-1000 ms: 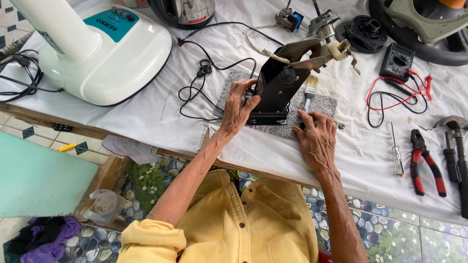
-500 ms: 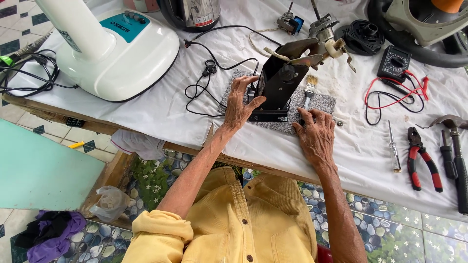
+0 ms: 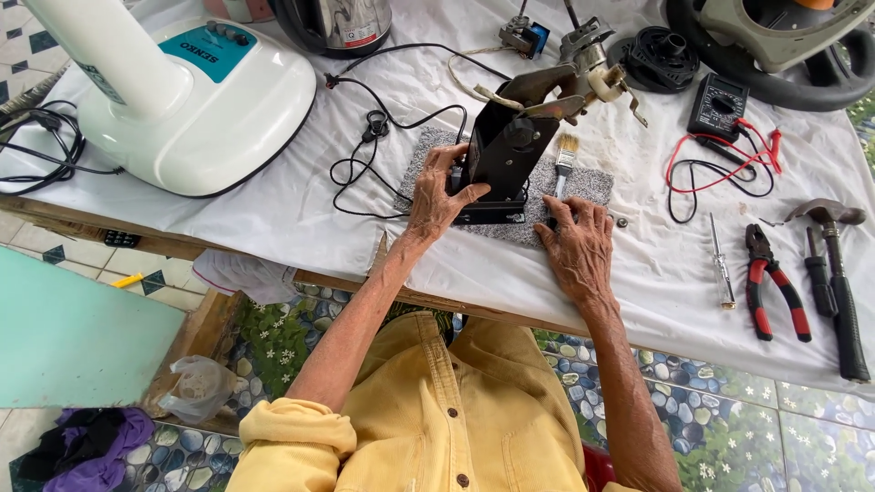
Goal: Assembling and cleaning mechanical components of a small appliance using various tools.
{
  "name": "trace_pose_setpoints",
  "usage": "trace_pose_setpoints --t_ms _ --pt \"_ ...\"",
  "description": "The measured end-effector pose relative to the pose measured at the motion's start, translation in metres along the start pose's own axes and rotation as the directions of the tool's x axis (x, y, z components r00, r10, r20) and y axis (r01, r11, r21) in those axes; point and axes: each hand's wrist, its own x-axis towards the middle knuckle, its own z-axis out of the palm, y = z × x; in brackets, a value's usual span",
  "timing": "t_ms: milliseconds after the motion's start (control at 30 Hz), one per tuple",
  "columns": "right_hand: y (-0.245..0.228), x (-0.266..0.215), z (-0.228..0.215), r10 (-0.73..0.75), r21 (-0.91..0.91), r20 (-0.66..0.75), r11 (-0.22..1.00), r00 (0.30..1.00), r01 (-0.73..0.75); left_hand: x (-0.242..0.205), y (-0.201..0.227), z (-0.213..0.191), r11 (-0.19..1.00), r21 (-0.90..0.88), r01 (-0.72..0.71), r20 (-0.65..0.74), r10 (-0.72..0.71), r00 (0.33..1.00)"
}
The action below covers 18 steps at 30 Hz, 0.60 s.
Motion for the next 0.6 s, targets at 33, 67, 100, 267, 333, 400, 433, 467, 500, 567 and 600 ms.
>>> trace_pose_setpoints --t_ms 33,67,100,267,333,400,433,467,500,567,600 --pt "-0.001 0.0 0.001 -0.001 0.002 0.004 1.0 1.0 0.001 -0.001 0.0 -0.001 1.0 -0.001 0.006 -0.004 -0.006 1.0" --pt "0.0 0.0 0.0 -0.004 0.004 0.006 1.0 1.0 0.004 -0.001 -0.001 0.001 1.0 0.001 0.009 -0.007 -0.009 1.0" --pt "0.0 0.0 0.0 0.008 0.004 0.016 1.0 1.0 -0.008 -0.001 -0.002 0.001 1.0 0.011 -0.019 -0.005 0.019 1.0" --pt "-0.002 0.0 -0.004 0.006 0.078 0.036 0.997 0.999 -0.009 -0.001 -0.001 0.007 0.998 0.042 -0.056 -0.074 0.059 0.996" --pt "-0.002 0.001 -0.004 -0.004 0.093 0.034 0.996 0.999 0.001 -0.001 0.003 0.004 0.994 0.045 -0.101 -0.085 0.104 0.991" --pt "-0.008 0.004 -0.008 0.008 0.084 0.126 0.996 0.992 -0.019 -0.003 0.013 -0.004 0.986 0.163 -0.036 -0.007 0.038 0.999" --pt "-0.009 0.005 -0.012 0.059 0.027 0.196 0.997 0.979 -0.065 -0.003 0.018 -0.006 0.97 0.243 -0.004 0.102 -0.021 0.995" --pt "-0.01 0.004 -0.011 0.02 0.057 0.216 0.998 0.976 -0.033 -0.008 0.012 -0.004 0.964 0.265 0.029 0.066 -0.048 0.997" --pt "-0.01 0.002 -0.01 0.051 0.023 0.23 0.998 0.972 -0.058 -0.008 0.005 -0.001 0.946 0.321 -0.035 0.091 0.006 0.996" --pt "-0.002 -0.002 -0.004 0.065 0.004 0.255 0.998 0.965 -0.068 -0.008 -0.005 0.005 0.918 0.388 -0.079 0.109 0.04 0.993" --pt "0.005 -0.005 0.001 0.025 -0.008 0.23 1.0 0.973 -0.024 -0.009 -0.009 0.007 0.898 0.427 -0.109 0.083 0.081 0.993"
